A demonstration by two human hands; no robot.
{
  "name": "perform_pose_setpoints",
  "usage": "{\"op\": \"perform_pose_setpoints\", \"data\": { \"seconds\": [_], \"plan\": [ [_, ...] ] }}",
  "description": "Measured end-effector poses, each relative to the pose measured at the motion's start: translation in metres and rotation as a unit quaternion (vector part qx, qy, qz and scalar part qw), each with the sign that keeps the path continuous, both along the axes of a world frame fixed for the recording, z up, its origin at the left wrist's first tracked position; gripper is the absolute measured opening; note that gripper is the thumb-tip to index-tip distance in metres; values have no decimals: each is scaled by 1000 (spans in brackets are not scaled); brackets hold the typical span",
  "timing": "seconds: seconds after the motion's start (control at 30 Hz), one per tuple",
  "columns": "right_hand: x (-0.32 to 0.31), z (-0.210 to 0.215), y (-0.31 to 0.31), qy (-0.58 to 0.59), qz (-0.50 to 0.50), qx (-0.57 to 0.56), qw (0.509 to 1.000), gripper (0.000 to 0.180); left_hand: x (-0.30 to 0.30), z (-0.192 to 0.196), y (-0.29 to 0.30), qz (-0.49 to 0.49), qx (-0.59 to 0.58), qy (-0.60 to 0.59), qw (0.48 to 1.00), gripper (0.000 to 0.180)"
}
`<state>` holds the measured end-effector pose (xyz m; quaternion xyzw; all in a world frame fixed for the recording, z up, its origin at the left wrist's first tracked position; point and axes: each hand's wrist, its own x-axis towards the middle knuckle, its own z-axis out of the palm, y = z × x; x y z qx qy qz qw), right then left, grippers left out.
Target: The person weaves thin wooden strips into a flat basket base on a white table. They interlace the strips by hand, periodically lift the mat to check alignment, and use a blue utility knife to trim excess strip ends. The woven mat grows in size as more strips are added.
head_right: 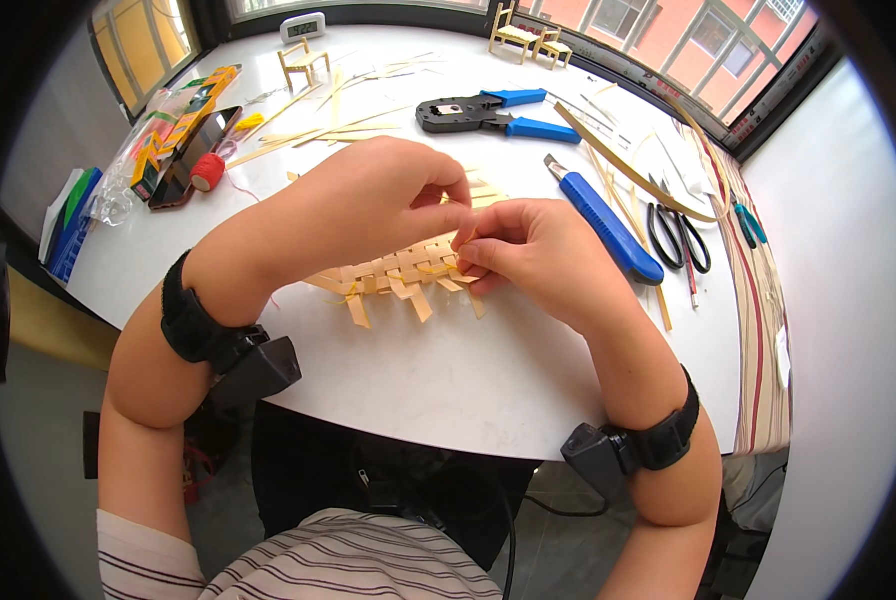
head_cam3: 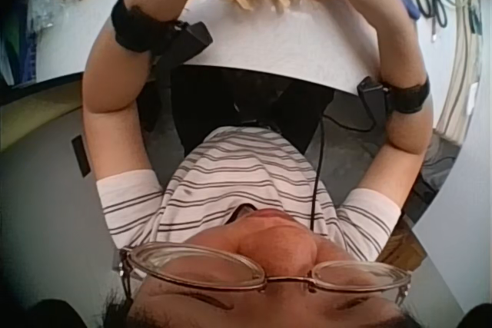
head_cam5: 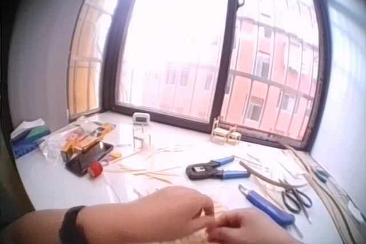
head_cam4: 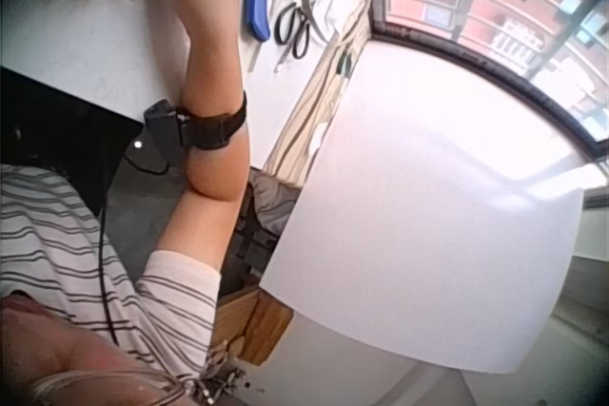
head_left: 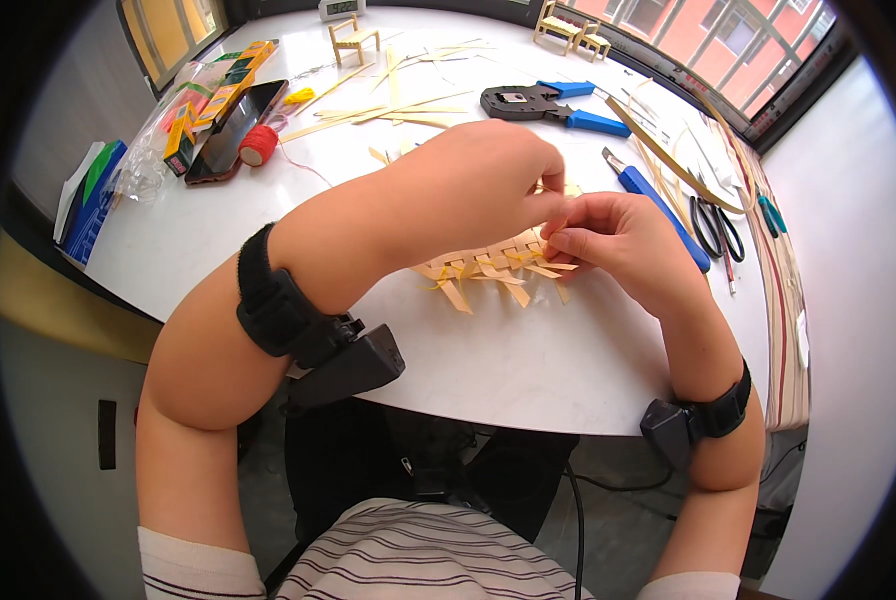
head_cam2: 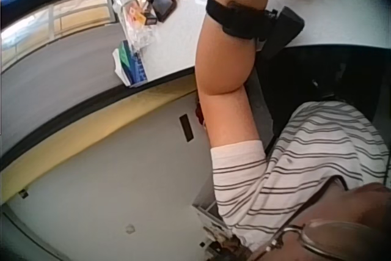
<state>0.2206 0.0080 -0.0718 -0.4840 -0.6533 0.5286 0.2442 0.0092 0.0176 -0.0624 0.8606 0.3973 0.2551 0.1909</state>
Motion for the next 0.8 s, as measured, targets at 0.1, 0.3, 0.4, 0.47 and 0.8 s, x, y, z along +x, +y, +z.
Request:
{"op": "perform_pose_setpoints", "data": {
  "seconds": [0.1, 0.3, 0.4, 0.47, 0.8],
  "plan": [
    [0, 0, 1, -1, 5, 0, 1000, 15, -5, 1, -1, -18, -38, 53, 998, 25],
    [2, 0, 2, -1, 5, -9, 1000, 14, -2, -1, 1, -29, -70, 49, 996, 26],
    [2, 0, 2, -4, 4, -11, 1000, 15, -1, -1, 1, -27, -69, 53, 996, 26],
    [2, 0, 2, -1, 5, -10, 1000, 15, 0, 1, -1, -21, -65, 61, 996, 26],
    [1, -1, 1, 26, 5, -1, 1000, 12, 4, -1, 1, -7, -67, 59, 996, 29]
  ]
}}
